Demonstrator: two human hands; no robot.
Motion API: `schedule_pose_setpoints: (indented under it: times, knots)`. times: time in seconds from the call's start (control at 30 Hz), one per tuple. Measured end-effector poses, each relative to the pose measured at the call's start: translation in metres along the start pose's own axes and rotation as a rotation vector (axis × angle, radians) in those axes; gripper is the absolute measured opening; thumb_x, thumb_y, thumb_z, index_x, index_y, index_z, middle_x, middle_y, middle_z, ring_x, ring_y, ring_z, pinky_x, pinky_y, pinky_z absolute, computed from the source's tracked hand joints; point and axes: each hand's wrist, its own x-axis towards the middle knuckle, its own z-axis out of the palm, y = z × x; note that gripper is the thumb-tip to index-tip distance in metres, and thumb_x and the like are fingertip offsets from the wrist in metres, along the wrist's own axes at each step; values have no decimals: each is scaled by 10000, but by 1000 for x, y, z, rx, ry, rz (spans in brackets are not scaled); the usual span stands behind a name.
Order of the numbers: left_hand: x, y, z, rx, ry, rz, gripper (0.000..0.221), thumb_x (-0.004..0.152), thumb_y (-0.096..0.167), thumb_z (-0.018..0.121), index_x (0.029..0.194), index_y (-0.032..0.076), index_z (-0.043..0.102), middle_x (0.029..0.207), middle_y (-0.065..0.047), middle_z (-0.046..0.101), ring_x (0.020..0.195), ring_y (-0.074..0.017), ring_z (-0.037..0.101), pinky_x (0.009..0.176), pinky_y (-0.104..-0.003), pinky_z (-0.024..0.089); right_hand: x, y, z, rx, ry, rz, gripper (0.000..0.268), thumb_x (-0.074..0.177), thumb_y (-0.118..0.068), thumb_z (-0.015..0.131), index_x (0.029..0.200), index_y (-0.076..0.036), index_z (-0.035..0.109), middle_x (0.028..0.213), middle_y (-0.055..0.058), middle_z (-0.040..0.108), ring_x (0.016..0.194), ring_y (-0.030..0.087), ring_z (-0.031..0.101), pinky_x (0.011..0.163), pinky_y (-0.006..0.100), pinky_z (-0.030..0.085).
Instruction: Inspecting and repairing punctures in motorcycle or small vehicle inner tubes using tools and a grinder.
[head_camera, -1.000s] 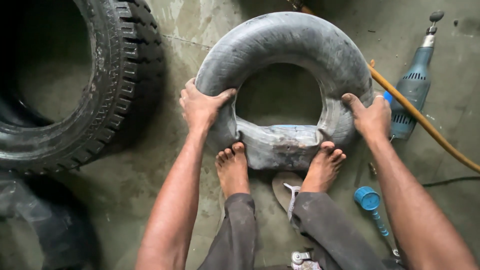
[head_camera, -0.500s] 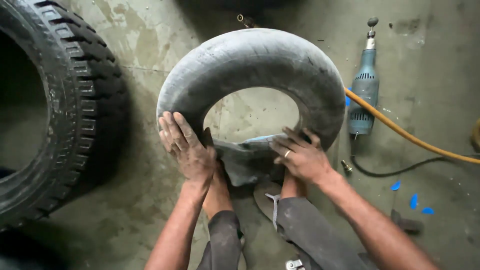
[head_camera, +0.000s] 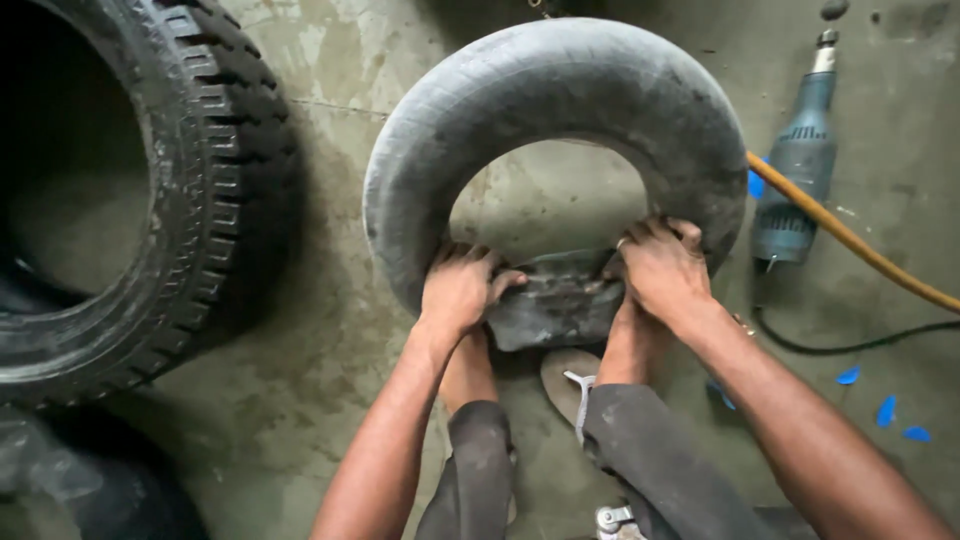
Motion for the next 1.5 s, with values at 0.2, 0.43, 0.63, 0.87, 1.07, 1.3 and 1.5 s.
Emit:
schedule_pose_setpoints:
  times: [0.2, 0.43, 0.63, 0.87, 1.07, 1.3, 1.5]
  knots:
    - [1, -15, 9, -184, -103, -105, 471, 860, 545, 714, 976, 89, 738, 1026, -157, 722, 937, -397, 679, 792, -499, 524, 12, -8, -17, -141, -22, 72, 334, 681, -298, 754, 992, -174, 754, 1106, 7, 686, 1240, 232, 565, 932, 464, 371]
    - [6, -26, -1, -354, -230, -227, 591, 784, 547, 792, 1077, 43, 696, 963, -223, 702, 942, -410, 684, 788, -492, 530, 5, 44, 5, 286, 72, -67, 142, 855, -282, 744, 916, -154, 758, 975, 47, 709, 1054, 275, 645, 897, 446, 445]
    - [5, -24, -12, -483, -168, -91, 386, 769, 374, 817, 963, 69, 683, 967, -163, 711, 946, -390, 679, 784, -470, 522, 12, 50, 0, 448, 81, -168, 76, 820, -168, 717, 881, -128, 741, 954, 33, 723, 986, 272, 668, 893, 414, 481]
    - [5, -21, -13, -443, -151, -39, 341, 766, 319, 824, 958, 93, 657, 993, -125, 687, 999, -363, 649, 824, -465, 505, 13, 44, 14, 380, 3, -99, 112, 828, -177, 734, 926, -124, 746, 958, 57, 719, 1012, 287, 664, 897, 411, 494]
    - [9, -12, -13, -263, -119, 88, 395, 757, 315, 793, 1090, 139, 675, 1036, -107, 701, 1047, -340, 631, 939, -490, 449, 20, 12, -21, 271, -56, -96, 245, 797, -319, 760, 951, -130, 771, 958, 54, 726, 1028, 284, 627, 898, 434, 452]
    - [-2, -10, 22, -59, -66, 178, 362, 786, 321, 714, 1102, 144, 701, 1058, -92, 731, 1082, -281, 664, 1093, -552, 382, 17, 10, -15, 186, -138, -218, 327, 768, -402, 753, 926, -117, 781, 944, 63, 686, 1063, 292, 576, 910, 480, 406]
    - [8, 3, 8, -221, -109, 42, 355, 863, 469, 719, 912, 117, 724, 852, -105, 742, 914, -322, 689, 1069, -528, 410, 20, 9, -12, 118, -217, -207, 272, 812, -322, 715, 973, -108, 761, 985, 113, 663, 1069, 338, 552, 923, 488, 381]
